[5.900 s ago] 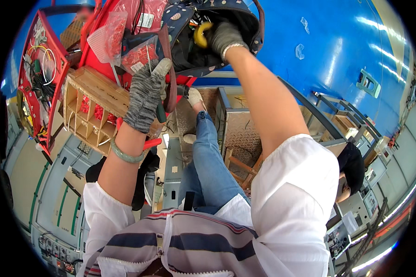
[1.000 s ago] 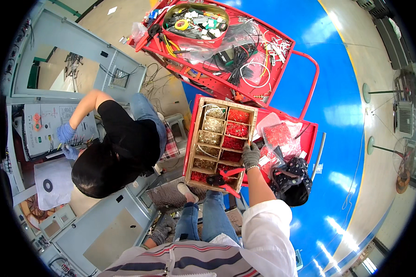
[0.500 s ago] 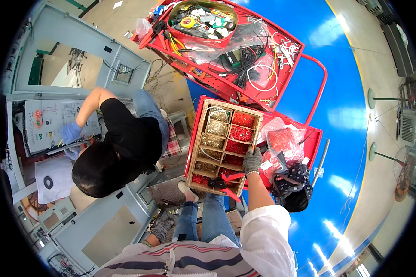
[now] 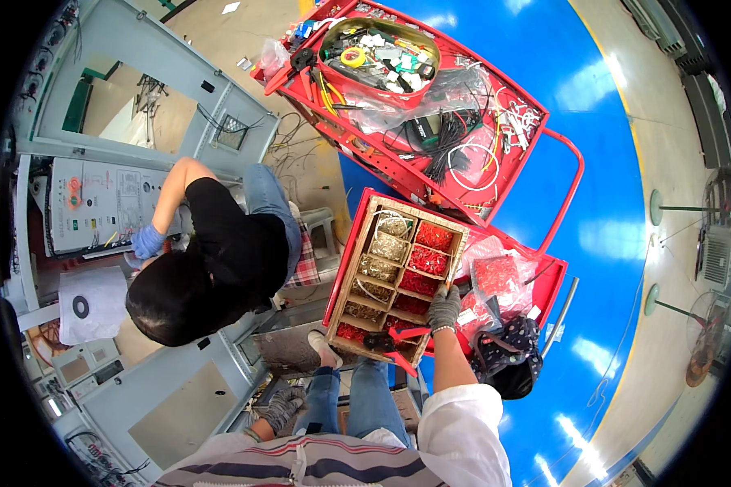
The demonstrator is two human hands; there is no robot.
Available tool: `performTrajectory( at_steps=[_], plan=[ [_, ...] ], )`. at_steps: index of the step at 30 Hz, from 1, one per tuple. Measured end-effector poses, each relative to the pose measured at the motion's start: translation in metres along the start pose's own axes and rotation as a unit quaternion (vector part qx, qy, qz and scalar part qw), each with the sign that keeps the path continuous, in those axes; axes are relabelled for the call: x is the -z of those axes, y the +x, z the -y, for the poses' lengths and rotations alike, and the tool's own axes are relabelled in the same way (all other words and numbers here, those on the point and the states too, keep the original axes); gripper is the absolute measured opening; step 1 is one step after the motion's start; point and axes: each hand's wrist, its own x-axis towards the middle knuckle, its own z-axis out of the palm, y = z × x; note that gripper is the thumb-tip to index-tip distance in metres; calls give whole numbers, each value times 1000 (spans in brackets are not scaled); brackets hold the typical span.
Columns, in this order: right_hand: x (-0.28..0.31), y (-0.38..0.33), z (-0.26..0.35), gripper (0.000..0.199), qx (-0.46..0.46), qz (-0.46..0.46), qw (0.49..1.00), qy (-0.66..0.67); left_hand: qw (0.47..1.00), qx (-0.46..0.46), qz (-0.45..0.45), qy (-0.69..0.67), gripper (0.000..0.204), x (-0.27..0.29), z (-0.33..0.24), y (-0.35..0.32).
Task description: The person works inside an open electrical cabinet, using a screwdriver to tighten terminal screws on a terminal block and connect wires. They also retrieve small parts from a red tool cart and place them into a bag before returning to the cabinet to continue wiring.
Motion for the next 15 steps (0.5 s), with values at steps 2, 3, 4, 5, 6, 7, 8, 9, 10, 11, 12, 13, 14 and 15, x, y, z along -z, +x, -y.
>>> performTrajectory(
  at_steps=[2, 3, 4, 5, 6, 7, 8, 9, 10, 11, 12, 13, 14, 15],
  plan=[
    [2, 1, 0, 21, -12, 15, 1000, 2, 1000, -7, -1, -12, 20, -3, 1, 4],
    [2, 1, 0, 21, -5, 15, 1000, -7, 1000, -13, -4, -13, 21, -4, 2, 7],
    [2, 1, 0, 21, 2, 14, 1000, -16, 1000, -18, -6, -14, 23, -5, 2, 11],
    [3, 1, 2, 21, 9, 14, 1000, -24, 999, -29, -9, -12, 21, -4, 5, 16],
    [3, 1, 4, 21, -1, 22, 1000, -8, 999, -40, -11, -10, 19, -4, 7, 21],
    [4, 1, 6, 20, -10, 30, 999, 9, 999, -50, -13, -8, 17, -3, 9, 25],
    [5, 1, 7, 20, -20, 37, 999, 26, 998, -55, -10, 0, 13, -5, 8, 27],
    [6, 1, 9, 19, -30, 45, 998, 42, 998, -60, -7, 8, 9, -6, 5, 30],
    [8, 2, 10, 19, -44, 57, 997, 37, 998, -65, -4, 16, 7, -8, 2, 33],
    [11, 4, 11, 19, -57, 69, 996, 31, 995, -71, -11, 73, 7, -12, -8, 34],
    [12, 6, 13, 18, -70, 82, 994, 25, 988, -77, -19, 130, 9, -20, -25, 32],
    [12, 6, 16, 19, -54, 58, 996, 48, 979, -83, -28, 185, 11, -26, -38, 33],
    [11, 5, 34, 19, -37, 36, 996, 71, 969, -118, -28, 217, 13, -30, -44, 36],
    [13, 6, 49, 19, -21, 12, 995, 93, 956, -152, -26, 249, 15, -34, -49, 39]
  ],
)
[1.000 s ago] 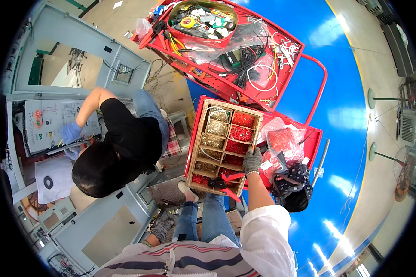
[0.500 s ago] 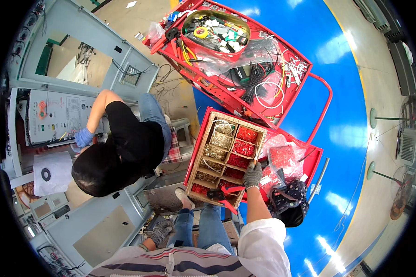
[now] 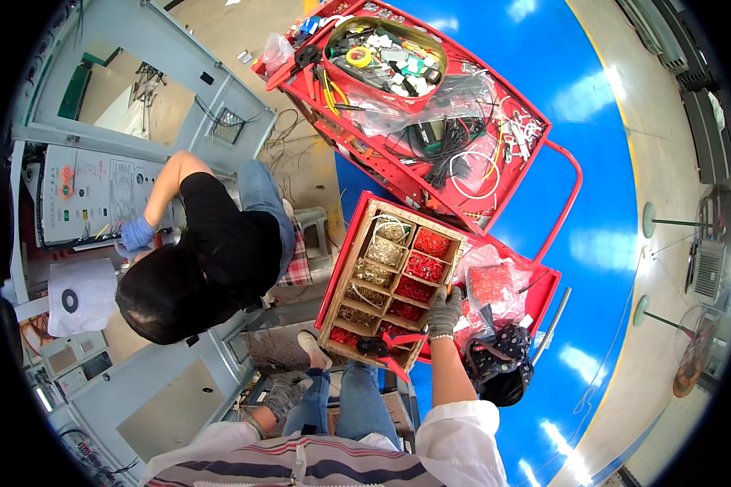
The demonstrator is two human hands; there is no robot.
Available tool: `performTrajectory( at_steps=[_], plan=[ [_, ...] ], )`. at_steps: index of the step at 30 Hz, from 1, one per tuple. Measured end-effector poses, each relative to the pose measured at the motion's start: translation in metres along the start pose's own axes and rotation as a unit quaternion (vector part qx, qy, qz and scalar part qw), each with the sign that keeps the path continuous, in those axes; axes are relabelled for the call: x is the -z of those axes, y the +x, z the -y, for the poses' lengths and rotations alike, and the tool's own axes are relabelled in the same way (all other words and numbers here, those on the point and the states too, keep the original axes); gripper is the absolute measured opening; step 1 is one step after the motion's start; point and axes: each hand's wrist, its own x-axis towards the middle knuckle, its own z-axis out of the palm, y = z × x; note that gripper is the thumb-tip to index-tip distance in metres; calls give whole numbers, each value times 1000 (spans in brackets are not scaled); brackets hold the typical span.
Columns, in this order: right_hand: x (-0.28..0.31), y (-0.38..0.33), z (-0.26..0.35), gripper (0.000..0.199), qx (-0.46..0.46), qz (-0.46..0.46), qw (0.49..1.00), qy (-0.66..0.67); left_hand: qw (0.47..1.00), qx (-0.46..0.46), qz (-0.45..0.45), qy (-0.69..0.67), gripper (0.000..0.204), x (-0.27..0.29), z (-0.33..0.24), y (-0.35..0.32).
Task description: The person works inside an open electrical cabinet, using a screwdriver to tighten terminal screws on a terminal block and connect wires. They also retrieve small parts from a red tool cart and place them into a bag before returning to the cabinet to continue wiring.
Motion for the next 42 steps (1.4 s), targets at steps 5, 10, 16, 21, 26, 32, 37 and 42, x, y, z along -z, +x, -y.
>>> performTrajectory(
  at_steps=[5, 10, 16, 21, 26, 32, 37, 42],
  plan=[
    [-27, 39, 89, 34, 147, 83, 963, -211, 992, -95, -13, 85, 33, -12, -59, 30],
    [-112, 111, 168, 31, 306, 138, 916, -220, 965, -143, -52, 213, 68, -37, -82, 87],
    [-191, 162, 245, 49, 238, 154, 876, -391, 912, -191, -62, 357, 85, -54, -80, 118],
    [-231, 187, 269, 57, 233, 137, 881, -388, 957, -154, 22, 244, 78, -51, -76, 119],
    [-247, 217, 253, 47, 263, 126, 877, -382, 938, -197, -24, 283, 78, -59, -63, 124],
    [-243, 206, 246, 37, 260, 93, 890, -364, 941, -191, -27, 278, 77, -60, -59, 127],
    [-216, 210, 234, 34, 285, 90, 881, -367, 944, -162, -1, 288, 76, -50, -76, 123],
    [-189, 229, 205, 28, 311, 36, 869, -383, 936, -202, -19, 289, 77, -56, -62, 126]
  ],
)
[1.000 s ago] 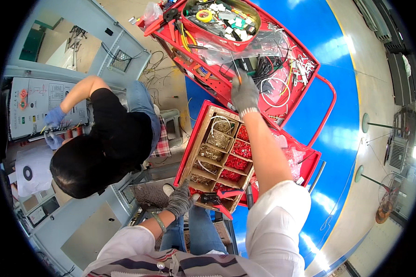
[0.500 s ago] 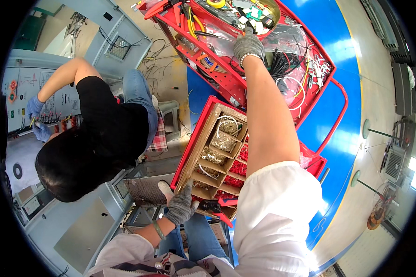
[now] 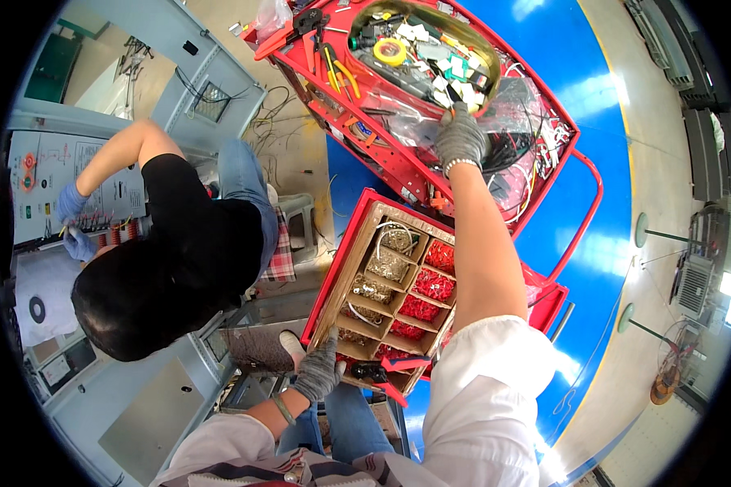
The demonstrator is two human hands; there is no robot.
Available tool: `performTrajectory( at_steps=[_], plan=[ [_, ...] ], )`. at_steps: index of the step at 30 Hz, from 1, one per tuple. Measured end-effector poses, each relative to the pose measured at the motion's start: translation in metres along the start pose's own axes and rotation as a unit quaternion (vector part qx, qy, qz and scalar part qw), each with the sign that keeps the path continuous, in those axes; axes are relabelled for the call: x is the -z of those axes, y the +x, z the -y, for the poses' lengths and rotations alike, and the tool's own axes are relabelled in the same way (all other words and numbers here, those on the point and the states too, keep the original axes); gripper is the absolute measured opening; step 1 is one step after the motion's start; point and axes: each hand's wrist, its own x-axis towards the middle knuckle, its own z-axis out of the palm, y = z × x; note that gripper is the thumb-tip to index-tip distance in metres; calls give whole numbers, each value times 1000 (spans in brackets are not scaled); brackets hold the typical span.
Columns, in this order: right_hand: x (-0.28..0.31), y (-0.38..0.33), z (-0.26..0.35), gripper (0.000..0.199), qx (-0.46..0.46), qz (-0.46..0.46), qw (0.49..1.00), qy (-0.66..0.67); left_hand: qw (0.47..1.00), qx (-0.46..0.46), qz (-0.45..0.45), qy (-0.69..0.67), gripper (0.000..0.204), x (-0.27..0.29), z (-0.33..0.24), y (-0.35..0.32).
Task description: The person works inside an open electrical cabinet, using a screwdriver to tighten terminal screws on a terminal block and connect wires. They also retrieve small parts from a red tool cart and place them into a bag before returning to the cabinet to continue wiring.
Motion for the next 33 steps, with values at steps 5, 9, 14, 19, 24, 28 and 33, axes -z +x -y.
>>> performTrajectory(
  at_steps=[5, 9, 14, 19, 24, 28, 33],
  plan=[
    [8, -16, -32, 31, -11, -9, 998, -56, 1000, 6, 6, -13, 76, 0, 1, 0],
    [20, -19, -38, 32, -16, 3, 998, -60, 1000, -7, -11, -14, 76, -1, 3, 1],
    [46, -19, -13, 28, 5, -25, 999, -45, 1000, 16, 9, -17, 76, 2, 1, 1],
    [33, 5, 38, 29, 108, 13, 994, -27, 999, -15, -48, -19, 74, -9, 9, 1],
    [10, 33, 91, 43, 70, 103, 990, -64, 998, -29, -53, -1, 73, -4, 8, 0],
    [-2, 54, 92, 38, 44, 164, 980, -106, 995, -57, -86, 11, 72, -3, 7, 1],
    [17, 45, 67, 42, -44, 103, 994, 2, 997, -35, -67, 1, 72, -5, 7, -1]
  ],
)
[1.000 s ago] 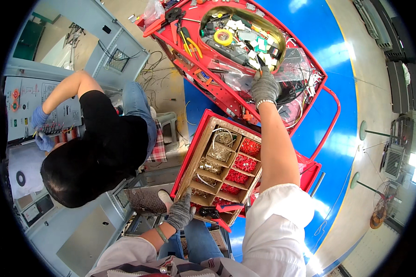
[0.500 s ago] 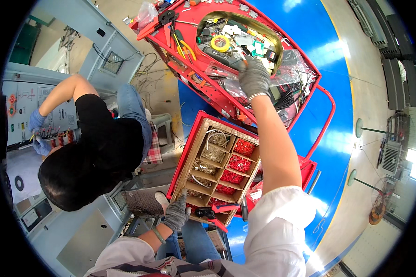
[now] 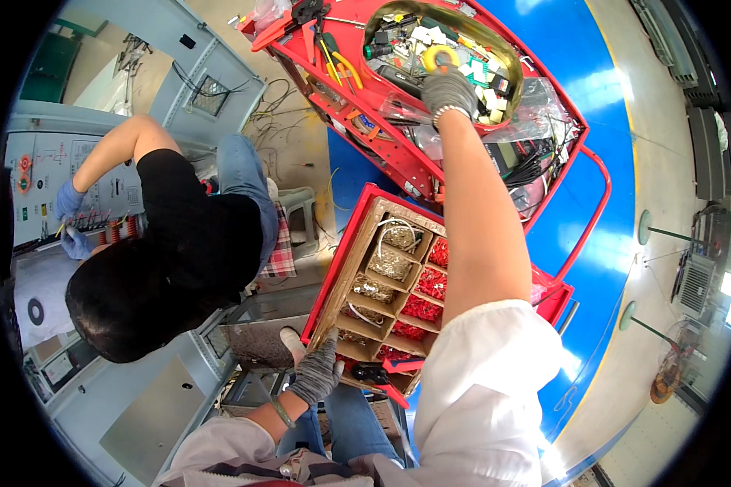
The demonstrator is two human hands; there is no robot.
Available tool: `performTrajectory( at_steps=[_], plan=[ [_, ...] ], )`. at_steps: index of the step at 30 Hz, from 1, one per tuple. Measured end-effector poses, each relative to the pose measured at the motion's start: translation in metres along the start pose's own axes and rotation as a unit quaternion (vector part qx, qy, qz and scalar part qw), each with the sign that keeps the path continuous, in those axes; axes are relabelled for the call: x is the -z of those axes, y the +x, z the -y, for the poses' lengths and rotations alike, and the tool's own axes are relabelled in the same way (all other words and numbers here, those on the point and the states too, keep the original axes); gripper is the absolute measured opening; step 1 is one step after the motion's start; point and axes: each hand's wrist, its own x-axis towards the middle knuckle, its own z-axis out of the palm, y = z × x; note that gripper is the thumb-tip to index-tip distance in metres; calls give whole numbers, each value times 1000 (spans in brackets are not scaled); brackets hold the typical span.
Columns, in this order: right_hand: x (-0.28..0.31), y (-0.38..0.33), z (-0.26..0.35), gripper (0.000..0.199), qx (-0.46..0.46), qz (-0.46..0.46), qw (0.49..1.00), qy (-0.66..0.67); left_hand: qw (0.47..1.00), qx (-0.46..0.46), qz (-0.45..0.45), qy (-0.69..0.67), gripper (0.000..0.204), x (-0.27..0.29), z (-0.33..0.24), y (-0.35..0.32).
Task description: The person works inside an open electrical cabinet, using a screwdriver to tighten terminal screws on a terminal block and connect wires. They also retrieve small parts from a red tool cart and place them into a bag before returning to the cabinet to continue wiring.
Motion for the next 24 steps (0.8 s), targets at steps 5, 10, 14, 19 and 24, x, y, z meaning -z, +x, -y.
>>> performTrajectory(
  at_steps=[5, 10, 14, 19, 24],
  plan=[
    [1, 15, -77, 42, -48, -160, 974, 154, 1000, 2, 14, 6, 72, 4, -2, 3],
    [6, -4, -78, 34, -80, -105, 989, 70, 1000, 14, 9, -7, 71, -2, 0, 2],
    [8, -18, -63, 21, 58, -85, 994, 26, 1000, 3, 5, 7, 71, 1, -1, 3],
    [-7, -4, -55, 21, 102, -62, 992, 32, 997, 40, 71, 0, 73, 11, -6, 5],
    [-1, -4, -53, 22, 12, -78, 997, 12, 994, 69, 77, -30, 71, 15, -10, 5]
  ],
)
